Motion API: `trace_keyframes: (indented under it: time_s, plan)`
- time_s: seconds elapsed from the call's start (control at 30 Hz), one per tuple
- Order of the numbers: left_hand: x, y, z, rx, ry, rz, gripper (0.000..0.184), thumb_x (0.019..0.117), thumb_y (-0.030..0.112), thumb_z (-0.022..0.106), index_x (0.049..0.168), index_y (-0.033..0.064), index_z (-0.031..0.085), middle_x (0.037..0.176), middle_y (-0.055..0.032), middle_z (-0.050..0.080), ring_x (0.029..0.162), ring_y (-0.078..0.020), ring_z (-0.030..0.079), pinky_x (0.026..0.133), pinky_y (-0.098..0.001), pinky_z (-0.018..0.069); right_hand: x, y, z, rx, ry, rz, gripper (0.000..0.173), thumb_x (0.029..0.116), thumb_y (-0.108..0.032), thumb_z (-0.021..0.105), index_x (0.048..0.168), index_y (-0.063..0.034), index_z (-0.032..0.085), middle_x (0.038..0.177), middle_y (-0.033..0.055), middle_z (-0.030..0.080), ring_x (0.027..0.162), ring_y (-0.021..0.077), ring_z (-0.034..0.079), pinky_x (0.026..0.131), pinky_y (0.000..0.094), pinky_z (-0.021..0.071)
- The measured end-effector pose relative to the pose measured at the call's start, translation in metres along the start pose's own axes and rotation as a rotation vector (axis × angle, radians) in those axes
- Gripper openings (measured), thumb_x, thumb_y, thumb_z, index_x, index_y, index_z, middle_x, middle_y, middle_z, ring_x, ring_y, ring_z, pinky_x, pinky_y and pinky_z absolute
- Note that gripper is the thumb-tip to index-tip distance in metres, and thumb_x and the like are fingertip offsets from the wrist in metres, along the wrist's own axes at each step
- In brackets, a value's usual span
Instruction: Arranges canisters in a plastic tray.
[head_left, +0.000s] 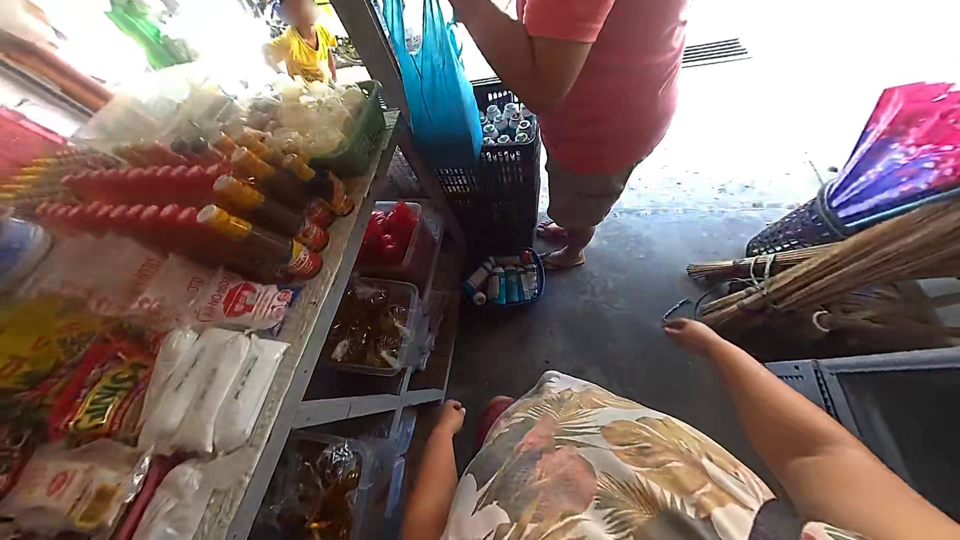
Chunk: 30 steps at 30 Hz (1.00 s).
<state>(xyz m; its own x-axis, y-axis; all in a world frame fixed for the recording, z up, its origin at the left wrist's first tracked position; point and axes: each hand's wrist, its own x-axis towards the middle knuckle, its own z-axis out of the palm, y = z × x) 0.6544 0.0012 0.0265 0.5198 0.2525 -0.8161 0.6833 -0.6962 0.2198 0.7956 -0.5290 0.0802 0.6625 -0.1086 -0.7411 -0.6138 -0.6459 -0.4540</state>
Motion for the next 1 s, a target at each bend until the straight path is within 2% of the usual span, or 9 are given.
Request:
trace_keyframes:
  time_s: [0.1, 0.23, 0.3, 0.4, 0.47, 0.57, 0.67, 0.83, 1.0]
  plan:
    - [0.004, 0.018, -0.013, -0.051, 0.007, 0.043, 0.038, 0.1059, 0.022, 0.057, 0.138, 0.0016, 0.06, 0.137, -0.0216, 0.063, 0.131, -0.0339, 0.059, 0.113, -0.051, 0.0436, 0.022, -0.05, -0.009, 0.084, 0.033, -0.069, 0.04, 0.1099, -0.02, 0.048, 0.144, -0.0006, 0.053, 0.143, 0.0264, 0.056, 0.129, 0.0404, 0.058, 0.109, 0.0548, 0.0434]
    - [0.012, 0.011, -0.031, 0.048, -0.067, 0.042, 0.039, 0.1058, 0.022, 0.058, 0.137, -0.0015, 0.061, 0.138, -0.0245, 0.061, 0.133, -0.035, 0.057, 0.114, -0.0504, 0.0409, 0.032, -0.053, 0.02, 0.155, -0.006, -0.074, 0.039, 0.1099, -0.02, 0.049, 0.143, -0.0002, 0.054, 0.14, 0.0278, 0.057, 0.125, 0.0412, 0.059, 0.106, 0.0556, 0.0448]
    - [0.018, -0.001, -0.04, 0.137, -0.106, 0.009, 0.04, 0.1058, 0.024, 0.058, 0.135, -0.0022, 0.063, 0.138, -0.0253, 0.061, 0.134, -0.0359, 0.056, 0.114, -0.0516, 0.0398, 0.028, -0.028, 0.044, 0.131, -0.083, -0.006, 0.04, 0.1103, -0.019, 0.048, 0.144, 0.0018, 0.052, 0.141, 0.0297, 0.056, 0.126, 0.0428, 0.058, 0.107, 0.0556, 0.0438]
    - [0.028, -0.013, -0.055, 0.255, -0.141, -0.056, 0.04, 0.1062, 0.027, 0.055, 0.13, -0.0027, 0.065, 0.138, -0.0254, 0.061, 0.133, -0.0364, 0.056, 0.113, -0.0529, 0.0403, 0.013, 0.025, 0.069, -0.142, -0.252, 0.126, 0.043, 0.1117, -0.023, 0.044, 0.144, 0.0036, 0.053, 0.144, 0.0293, 0.055, 0.134, 0.0421, 0.054, 0.114, 0.0546, 0.0392]
    - [0.027, -0.01, -0.066, 0.262, -0.125, -0.082, 0.04, 0.1065, 0.028, 0.055, 0.13, -0.0031, 0.065, 0.138, -0.0247, 0.062, 0.134, -0.0357, 0.056, 0.113, -0.052, 0.0405, 0.006, 0.07, 0.083, -0.25, -0.278, 0.247, 0.044, 0.1116, -0.026, 0.044, 0.137, 0.0061, 0.058, 0.14, 0.0283, 0.058, 0.132, 0.0396, 0.056, 0.113, 0.0533, 0.0408]
    - [0.019, 0.004, -0.078, 0.208, -0.085, -0.048, 0.039, 0.1064, 0.025, 0.056, 0.133, -0.0024, 0.064, 0.138, -0.0243, 0.062, 0.134, -0.0353, 0.056, 0.114, -0.0511, 0.0403, -0.021, 0.11, 0.084, -0.076, -0.173, 0.419, 0.044, 0.1115, -0.025, 0.044, 0.136, 0.0095, 0.057, 0.14, 0.0291, 0.058, 0.131, 0.0381, 0.057, 0.112, 0.0508, 0.0425]
    - [0.027, 0.017, -0.076, 0.209, -0.091, -0.015, 0.039, 0.1048, 0.025, 0.058, 0.134, 0.0001, 0.063, 0.138, -0.0228, 0.062, 0.133, -0.034, 0.057, 0.113, -0.0509, 0.0423, -0.009, 0.139, 0.083, 0.31, 0.038, 0.555, 0.044, 0.1111, -0.024, 0.046, 0.138, 0.0092, 0.053, 0.14, 0.0299, 0.055, 0.123, 0.0377, 0.059, 0.104, 0.0493, 0.0464]
    - [0.029, 0.046, -0.078, 0.243, -0.096, 0.08, 0.038, 0.1063, 0.025, 0.056, 0.137, 0.0026, 0.062, 0.138, -0.0215, 0.062, 0.132, -0.0324, 0.058, 0.112, -0.0506, 0.0432, -0.015, 0.084, 0.067, 0.428, 0.05, 0.431, 0.044, 0.1121, -0.021, 0.042, 0.148, 0.0039, 0.046, 0.148, 0.0314, 0.048, 0.131, 0.0421, 0.054, 0.109, 0.0529, 0.0412]
    - [0.021, 0.056, -0.079, 0.233, -0.082, 0.116, 0.038, 0.107, 0.024, 0.054, 0.137, 0.0027, 0.061, 0.139, -0.0204, 0.062, 0.133, -0.032, 0.057, 0.114, -0.0502, 0.0419, 0.005, 0.04, 0.08, 0.325, -0.04, 0.288, 0.041, 0.1109, -0.02, 0.046, 0.146, 0.0006, 0.05, 0.143, 0.0292, 0.053, 0.128, 0.0406, 0.056, 0.108, 0.0531, 0.0429]
